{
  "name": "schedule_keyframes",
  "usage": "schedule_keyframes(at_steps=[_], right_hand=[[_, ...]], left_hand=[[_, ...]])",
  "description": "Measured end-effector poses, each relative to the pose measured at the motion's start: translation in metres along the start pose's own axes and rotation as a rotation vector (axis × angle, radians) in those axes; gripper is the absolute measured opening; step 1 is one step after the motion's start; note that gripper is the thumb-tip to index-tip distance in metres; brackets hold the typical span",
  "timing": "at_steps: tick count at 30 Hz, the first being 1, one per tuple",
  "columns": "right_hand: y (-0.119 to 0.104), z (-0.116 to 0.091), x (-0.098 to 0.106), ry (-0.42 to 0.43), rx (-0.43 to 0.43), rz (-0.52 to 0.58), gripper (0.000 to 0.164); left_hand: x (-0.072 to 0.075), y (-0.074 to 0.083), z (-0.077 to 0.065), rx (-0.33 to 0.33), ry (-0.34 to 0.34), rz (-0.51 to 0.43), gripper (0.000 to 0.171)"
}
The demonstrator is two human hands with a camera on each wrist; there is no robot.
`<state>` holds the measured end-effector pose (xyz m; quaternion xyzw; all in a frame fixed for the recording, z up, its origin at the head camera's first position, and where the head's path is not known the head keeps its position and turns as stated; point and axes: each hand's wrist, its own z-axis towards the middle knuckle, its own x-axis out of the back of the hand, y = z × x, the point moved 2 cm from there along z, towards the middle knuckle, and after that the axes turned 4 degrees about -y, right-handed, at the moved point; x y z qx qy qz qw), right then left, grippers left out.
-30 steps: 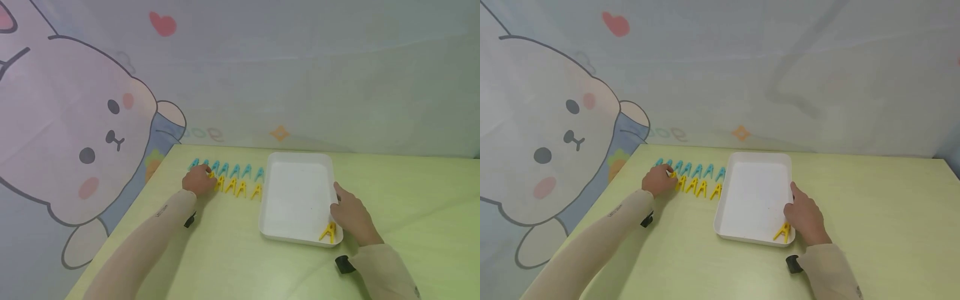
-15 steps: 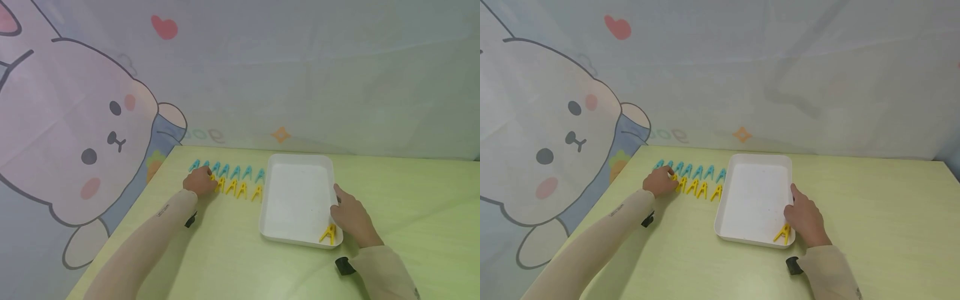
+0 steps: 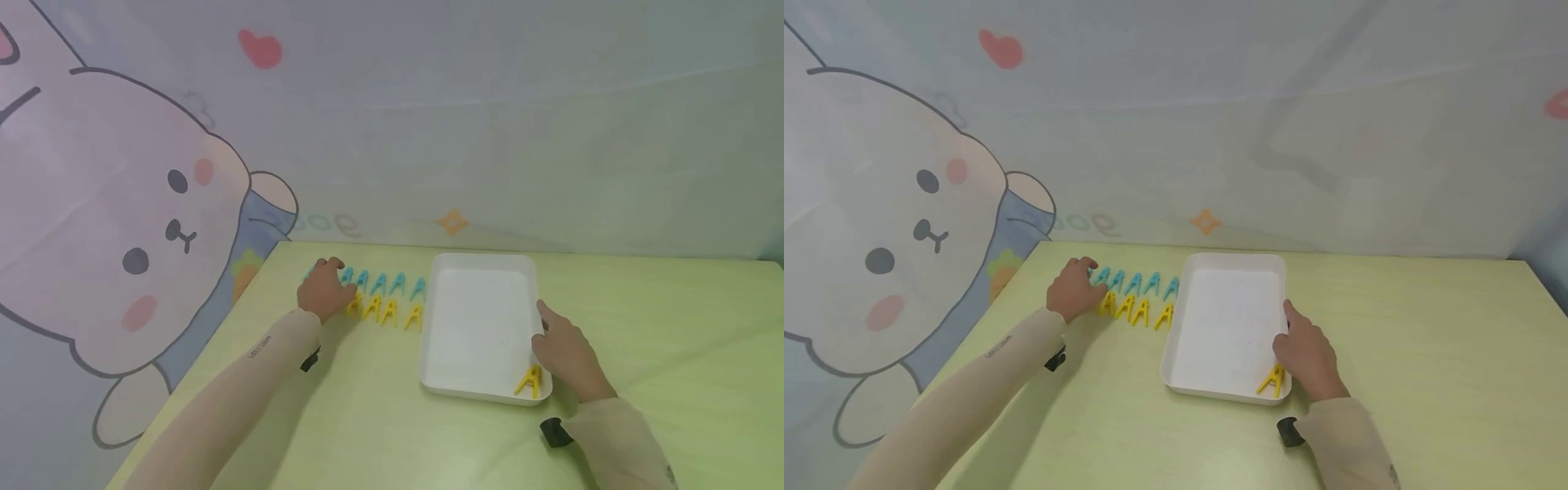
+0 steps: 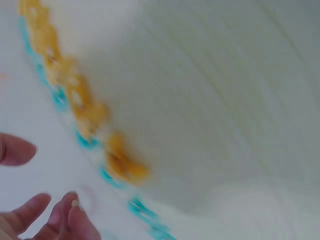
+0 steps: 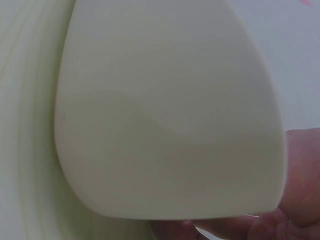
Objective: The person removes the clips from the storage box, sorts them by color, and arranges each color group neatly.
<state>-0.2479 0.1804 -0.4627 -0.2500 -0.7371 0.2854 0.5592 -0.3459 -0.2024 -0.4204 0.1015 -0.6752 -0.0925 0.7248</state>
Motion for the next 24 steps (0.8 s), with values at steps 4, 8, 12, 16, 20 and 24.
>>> schedule_keyframes(at_steps=[4, 8, 12, 16, 20, 24], right_hand=[[-0.003, 0.001, 0.000, 0.004, -0.011, 0.003, 0.065], [-0.006, 0.000, 0.000, 0.005, -0.021, 0.020, 0.066], [-0.006, 0.000, -0.001, 0.005, -0.023, 0.031, 0.066], [-0.006, 0.001, -0.002, 0.006, -0.023, 0.028, 0.066], [-0.008, 0.001, -0.002, 0.008, -0.024, 0.035, 0.065], [-0.011, 0.000, -0.001, 0.009, -0.030, 0.040, 0.063]], left_hand=[[0.005, 0.029, -0.010, -0.081, 0.078, -0.114, 0.047], [0.008, 0.065, -0.023, -0.167, 0.101, -0.222, 0.046], [0.009, 0.098, -0.036, -0.240, 0.072, -0.304, 0.049], [0.010, 0.124, -0.047, -0.277, 0.017, -0.372, 0.056], [0.006, 0.146, -0.058, -0.283, -0.054, -0.426, 0.061], [-0.005, 0.169, -0.073, -0.300, -0.164, -0.399, 0.056]])
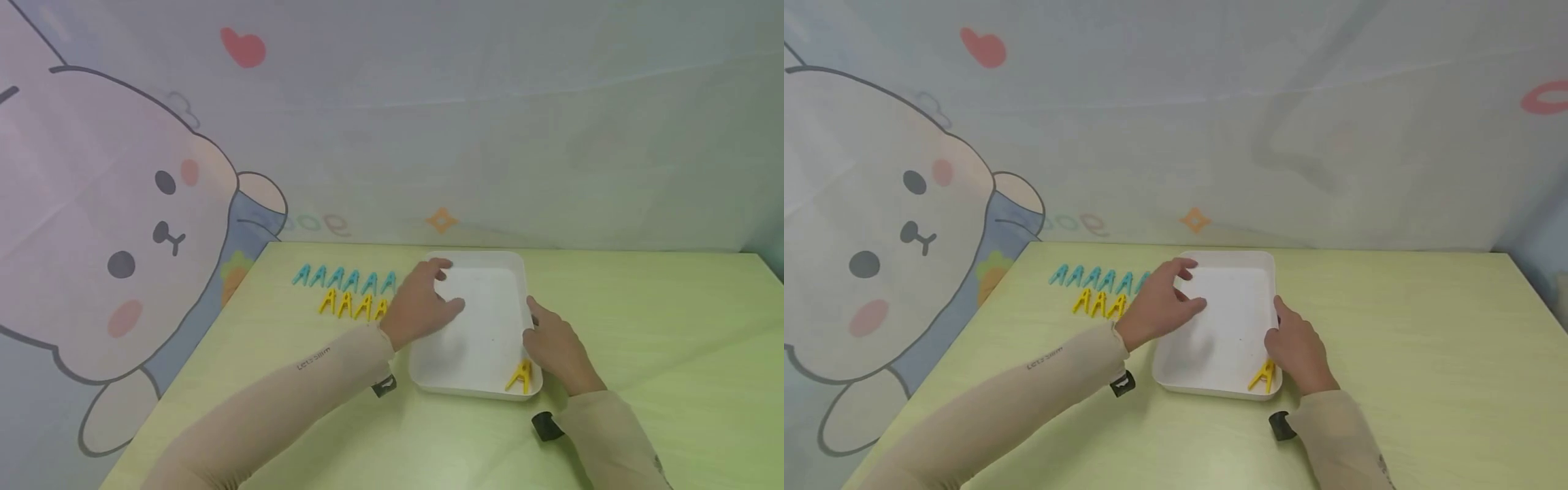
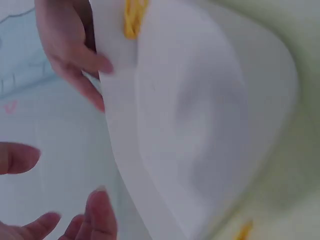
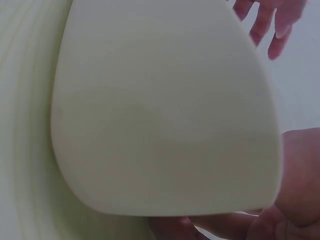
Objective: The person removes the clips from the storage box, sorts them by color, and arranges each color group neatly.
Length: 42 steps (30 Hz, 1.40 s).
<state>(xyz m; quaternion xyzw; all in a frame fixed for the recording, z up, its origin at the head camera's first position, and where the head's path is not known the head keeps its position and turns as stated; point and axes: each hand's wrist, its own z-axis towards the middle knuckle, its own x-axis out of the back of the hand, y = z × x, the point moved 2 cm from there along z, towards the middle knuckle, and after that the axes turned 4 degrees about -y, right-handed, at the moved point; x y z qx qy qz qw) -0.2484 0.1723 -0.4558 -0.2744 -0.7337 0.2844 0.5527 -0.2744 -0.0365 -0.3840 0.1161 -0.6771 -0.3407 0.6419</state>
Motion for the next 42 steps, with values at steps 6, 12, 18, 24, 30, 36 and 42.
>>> schedule_keyframes(at_steps=[6, 12, 18, 24, 30, 36, 42], right_hand=[[-0.002, -0.003, 0.004, 0.007, 0.021, -0.010, 0.058], [0.002, -0.004, 0.008, 0.039, 0.074, -0.024, 0.057], [0.007, -0.008, 0.008, 0.049, 0.072, 0.003, 0.059], [0.008, -0.009, 0.007, 0.062, 0.064, 0.014, 0.060], [0.001, -0.002, -0.001, 0.058, 0.073, 0.040, 0.061], [-0.006, 0.011, -0.010, 0.047, 0.099, 0.048, 0.060], [-0.009, 0.014, -0.010, 0.031, 0.090, 0.025, 0.055]], left_hand=[[-0.041, 0.029, -0.006, -0.029, -0.235, 0.131, 0.044], [-0.086, 0.040, -0.004, -0.041, -0.379, 0.328, 0.038], [-0.118, 0.042, -0.007, -0.114, -0.405, 0.406, 0.017], [-0.117, 0.051, -0.014, -0.171, -0.403, 0.393, 0.021], [-0.107, 0.042, -0.017, -0.189, -0.389, 0.361, 0.016], [-0.090, 0.030, -0.020, -0.162, -0.377, 0.298, 0.014], [-0.070, 0.020, -0.023, -0.185, -0.314, 0.214, 0.037]])
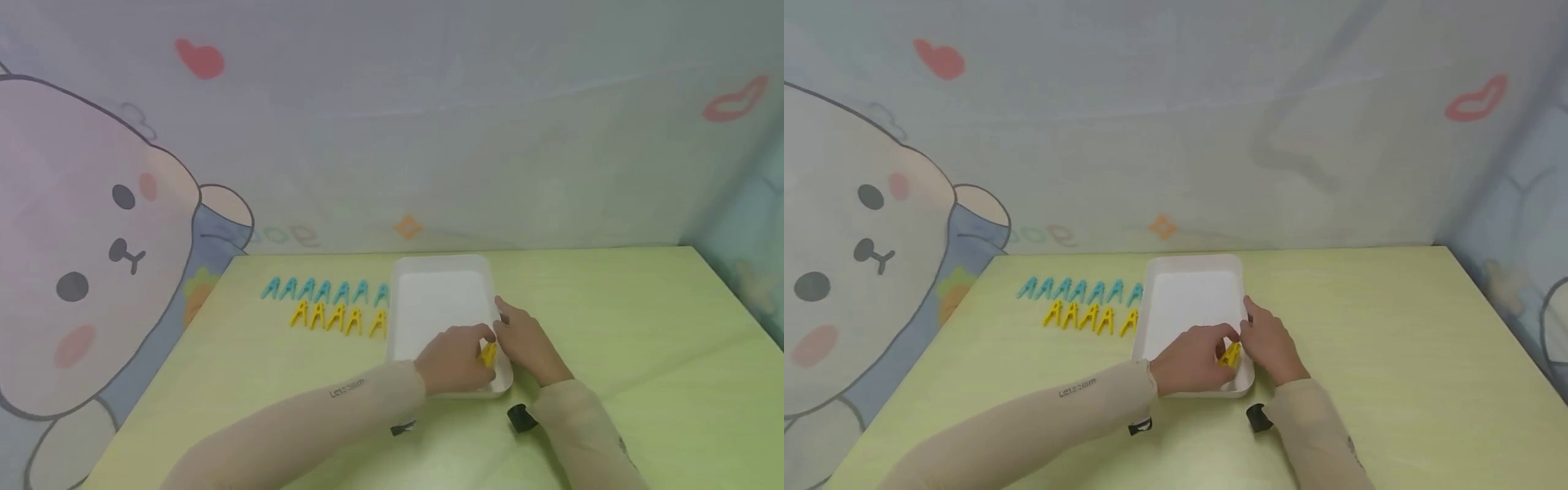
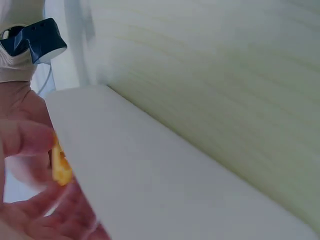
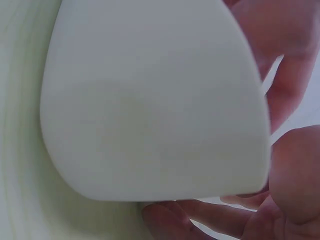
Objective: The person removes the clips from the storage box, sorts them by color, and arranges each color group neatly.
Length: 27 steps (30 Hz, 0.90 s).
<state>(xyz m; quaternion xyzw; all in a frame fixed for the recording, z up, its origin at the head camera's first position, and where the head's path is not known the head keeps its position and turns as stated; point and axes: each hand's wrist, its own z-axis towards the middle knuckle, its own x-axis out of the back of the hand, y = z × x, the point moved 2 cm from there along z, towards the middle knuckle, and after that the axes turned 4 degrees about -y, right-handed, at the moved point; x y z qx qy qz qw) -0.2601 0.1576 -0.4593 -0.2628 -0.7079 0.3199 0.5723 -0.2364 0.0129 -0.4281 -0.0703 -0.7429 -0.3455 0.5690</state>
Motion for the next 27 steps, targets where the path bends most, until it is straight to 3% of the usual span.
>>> schedule_keyframes(at_steps=[7, 13, 19, 24, 27], right_hand=[[0.002, 0.004, -0.001, -0.043, -0.031, -0.003, 0.054], [0.003, 0.008, -0.003, -0.068, -0.001, 0.007, 0.054], [0.006, 0.008, -0.001, -0.075, 0.000, 0.004, 0.054], [0.008, 0.012, 0.001, -0.080, 0.022, -0.004, 0.054], [0.009, 0.015, 0.001, -0.081, 0.036, -0.012, 0.054]], left_hand=[[0.033, -0.021, -0.014, -0.133, 0.188, -0.104, 0.043], [0.065, -0.053, -0.022, -0.109, 0.370, -0.219, 0.046], [0.093, -0.101, -0.031, -0.009, 0.491, -0.270, 0.045], [0.109, -0.154, -0.046, 0.161, 0.553, -0.239, 0.045], [0.117, -0.186, -0.058, 0.277, 0.582, -0.157, 0.046]])
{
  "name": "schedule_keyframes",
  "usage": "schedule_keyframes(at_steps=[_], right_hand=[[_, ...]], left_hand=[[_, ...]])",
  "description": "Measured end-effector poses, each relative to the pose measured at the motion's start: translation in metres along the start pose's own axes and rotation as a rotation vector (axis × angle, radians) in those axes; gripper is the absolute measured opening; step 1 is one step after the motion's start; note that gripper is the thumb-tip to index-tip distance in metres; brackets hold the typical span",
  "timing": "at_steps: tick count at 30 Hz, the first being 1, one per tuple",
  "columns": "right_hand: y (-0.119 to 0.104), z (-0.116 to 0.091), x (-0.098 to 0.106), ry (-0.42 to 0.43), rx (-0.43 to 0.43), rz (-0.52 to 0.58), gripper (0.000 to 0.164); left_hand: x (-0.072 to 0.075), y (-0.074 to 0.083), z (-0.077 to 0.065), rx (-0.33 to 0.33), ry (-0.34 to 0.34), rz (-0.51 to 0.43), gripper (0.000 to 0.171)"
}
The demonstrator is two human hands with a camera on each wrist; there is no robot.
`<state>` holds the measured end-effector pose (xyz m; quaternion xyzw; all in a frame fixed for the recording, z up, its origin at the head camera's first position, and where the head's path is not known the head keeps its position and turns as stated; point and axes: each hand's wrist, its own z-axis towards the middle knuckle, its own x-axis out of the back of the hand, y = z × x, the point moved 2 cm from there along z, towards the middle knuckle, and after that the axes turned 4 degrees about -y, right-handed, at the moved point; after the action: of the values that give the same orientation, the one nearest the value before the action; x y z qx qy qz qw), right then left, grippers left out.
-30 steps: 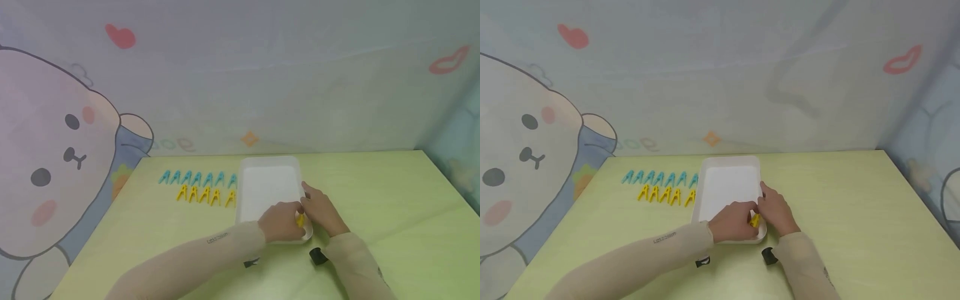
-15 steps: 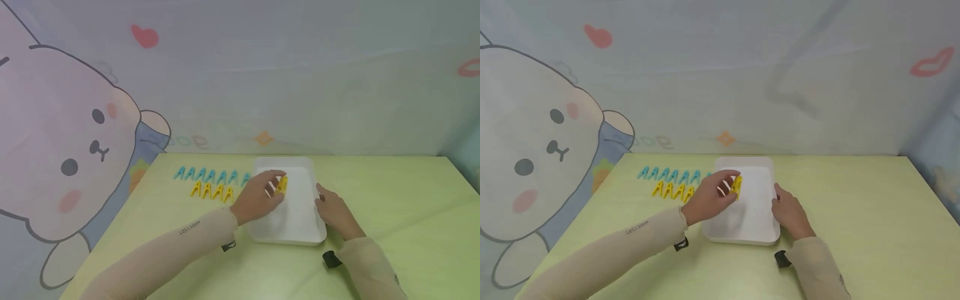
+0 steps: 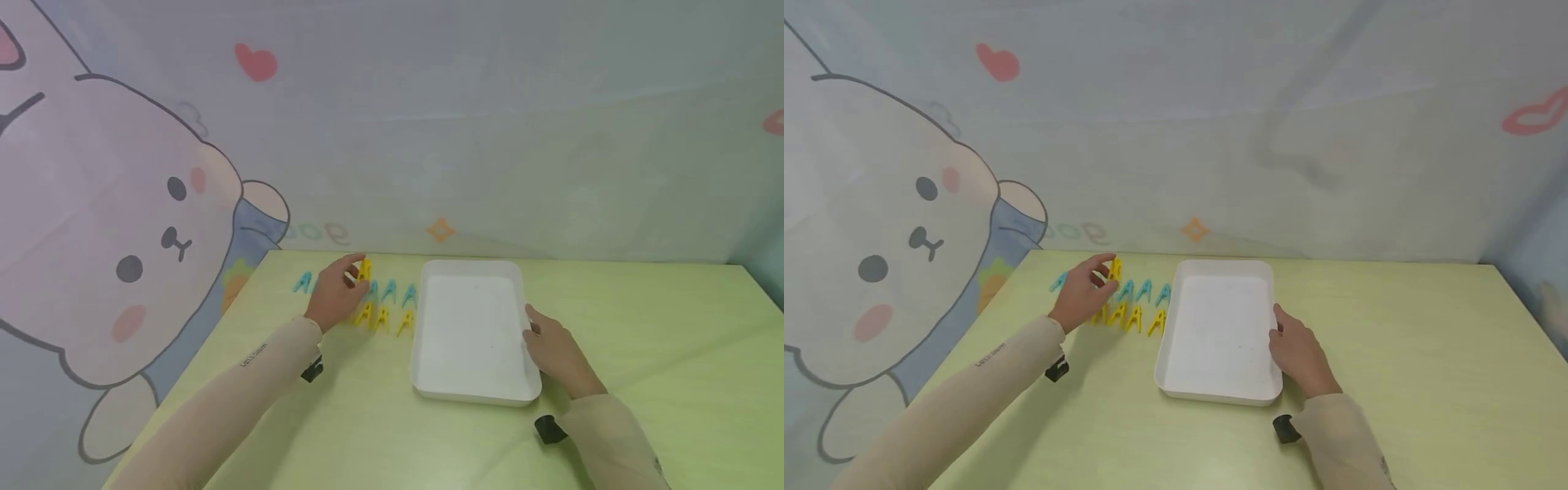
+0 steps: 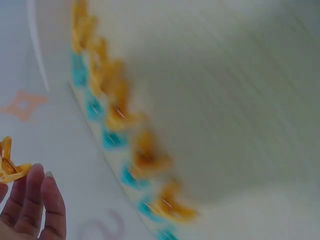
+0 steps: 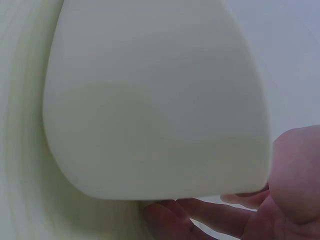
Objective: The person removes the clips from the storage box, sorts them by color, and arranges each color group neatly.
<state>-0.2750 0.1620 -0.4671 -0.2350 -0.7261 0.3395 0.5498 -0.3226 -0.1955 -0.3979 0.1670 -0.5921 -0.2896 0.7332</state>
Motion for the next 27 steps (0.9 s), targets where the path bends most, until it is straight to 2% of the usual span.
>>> schedule_keyframes(at_steps=[4, 7, 12, 17, 21, 27], right_hand=[[0.011, -0.012, 0.007, 0.044, -0.035, -0.009, 0.054], [0.019, -0.021, 0.014, 0.074, -0.061, 0.001, 0.054], [0.034, -0.041, 0.025, 0.121, -0.099, 0.027, 0.055], [0.044, -0.056, 0.029, 0.155, -0.113, 0.052, 0.054], [0.035, -0.040, 0.018, 0.141, -0.088, 0.094, 0.054], [0.010, -0.005, -0.012, 0.119, -0.066, 0.138, 0.054]], left_hand=[[0.002, -0.031, 0.015, 0.054, -0.004, 0.098, 0.045], [0.000, -0.046, 0.025, 0.107, -0.030, 0.154, 0.044], [-0.013, -0.051, 0.042, 0.174, -0.141, 0.257, 0.043], [-0.027, -0.050, 0.053, 0.204, -0.256, 0.313, 0.044], [-0.009, -0.067, 0.039, 0.271, -0.275, 0.350, 0.042], [0.036, -0.105, 0.009, 0.325, -0.286, 0.389, 0.048]])
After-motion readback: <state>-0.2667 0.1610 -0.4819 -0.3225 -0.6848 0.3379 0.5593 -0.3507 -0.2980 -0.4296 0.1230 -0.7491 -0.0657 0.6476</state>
